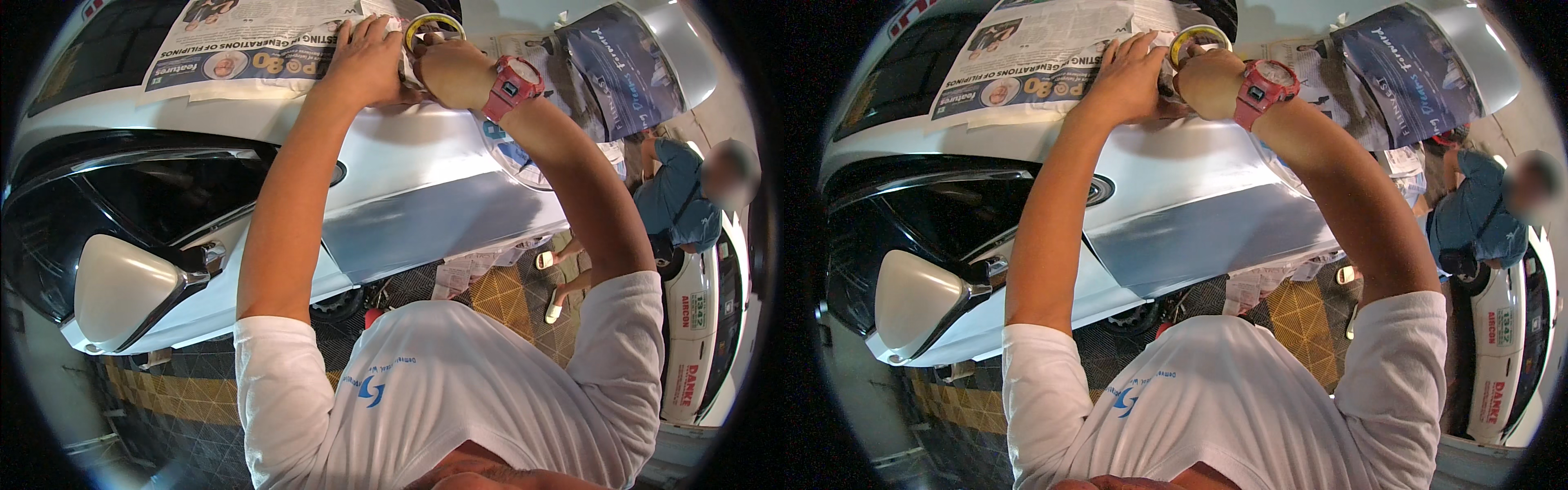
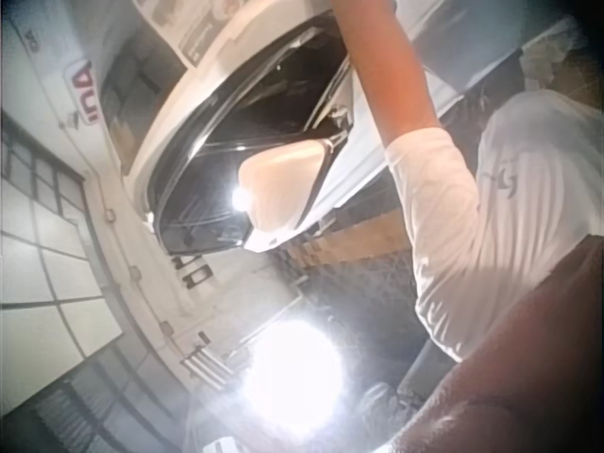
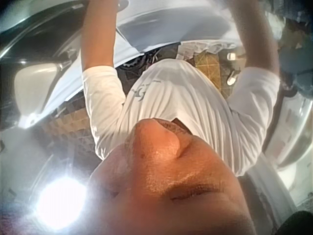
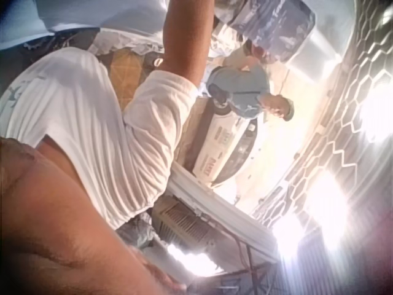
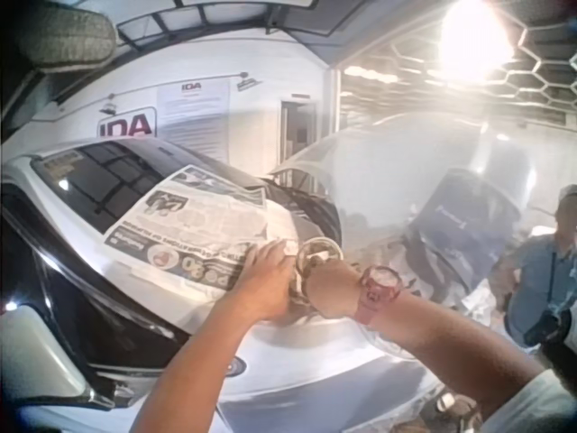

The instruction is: The person tapes sheets of newspaper onto the hood of a white car using masking tape. They smooth the paper down and apply tape along the edges to secure it in place.

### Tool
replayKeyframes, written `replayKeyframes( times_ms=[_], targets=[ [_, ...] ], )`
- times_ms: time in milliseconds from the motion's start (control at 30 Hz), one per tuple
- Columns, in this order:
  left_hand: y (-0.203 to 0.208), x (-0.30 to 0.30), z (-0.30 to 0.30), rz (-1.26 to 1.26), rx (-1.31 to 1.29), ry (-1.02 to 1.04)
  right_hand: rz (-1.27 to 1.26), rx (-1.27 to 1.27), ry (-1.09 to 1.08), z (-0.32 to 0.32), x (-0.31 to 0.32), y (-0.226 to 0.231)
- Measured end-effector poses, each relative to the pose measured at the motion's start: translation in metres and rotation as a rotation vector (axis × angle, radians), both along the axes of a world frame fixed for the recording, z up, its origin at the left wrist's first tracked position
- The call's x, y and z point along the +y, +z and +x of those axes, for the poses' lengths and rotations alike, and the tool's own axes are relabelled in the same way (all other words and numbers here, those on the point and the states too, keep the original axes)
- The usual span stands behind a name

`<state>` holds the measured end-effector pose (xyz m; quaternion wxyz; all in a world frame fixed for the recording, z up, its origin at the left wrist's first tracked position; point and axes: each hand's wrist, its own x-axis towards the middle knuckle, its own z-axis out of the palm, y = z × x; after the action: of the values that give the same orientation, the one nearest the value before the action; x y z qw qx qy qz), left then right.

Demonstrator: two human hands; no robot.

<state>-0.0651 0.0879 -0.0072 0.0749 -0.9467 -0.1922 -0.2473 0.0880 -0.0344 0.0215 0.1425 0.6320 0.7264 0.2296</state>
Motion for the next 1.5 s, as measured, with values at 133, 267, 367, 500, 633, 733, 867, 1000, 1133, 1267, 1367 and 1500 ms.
replayKeyframes(
  times_ms=[133, 267, 367, 500, 633, 733, 867, 1000, 1133, 1267, 1367, 1500],
  targets=[
    [0.003, 0.0, -0.006, 0.017, 0.021, 0.046, -0.032, -0.105, -0.025, -0.02, 0.001, 0.007],
    [0.001, -0.002, -0.005, 0.069, -0.053, 0.04, 0.027, -0.135, 0.005, -0.012, 0.001, 0.003],
    [0.005, -0.002, -0.007, 0.06, 0.014, 0.053, 0.169, 0.147, 0.005, -0.007, -0.006, 0.012],
    [0.002, -0.014, 0.008, 0.057, 0.011, 0.073, 0.325, 0.608, 0.201, -0.004, -0.046, 0.06],
    [-0.013, -0.005, 0.028, 0.032, -0.036, 0.019, 0.546, 0.794, 0.325, -0.048, -0.126, 0.076],
    [-0.011, -0.008, 0.035, 0.005, 0.009, 0.046, 0.577, 1.025, 0.279, -0.044, -0.171, 0.04],
    [-0.008, -0.008, 0.038, -0.001, 0.034, 0.068, 0.524, 1.674, 0.235, -0.058, -0.216, -0.024],
    [-0.012, -0.042, 0.005, 0.03, -0.165, -0.035, 0.338, 1.911, 0.011, -0.053, -0.232, -0.06],
    [-0.029, -0.151, -0.043, -0.596, -0.391, -0.306, 0.207, 1.866, 0.015, -0.045, -0.238, -0.092],
    [-0.069, -0.205, -0.051, -0.847, -0.401, -0.353, 0.118, 1.73, 0.078, -0.057, -0.237, -0.098],
    [-0.097, -0.218, -0.053, -1.172, -0.612, -0.271, 0.101, 1.692, 0.051, -0.056, -0.239, -0.103],
    [-0.101, -0.221, -0.064, -1.278, -0.604, -0.21, 0.127, 1.681, 0.146, -0.054, -0.241, -0.11]
  ],
)
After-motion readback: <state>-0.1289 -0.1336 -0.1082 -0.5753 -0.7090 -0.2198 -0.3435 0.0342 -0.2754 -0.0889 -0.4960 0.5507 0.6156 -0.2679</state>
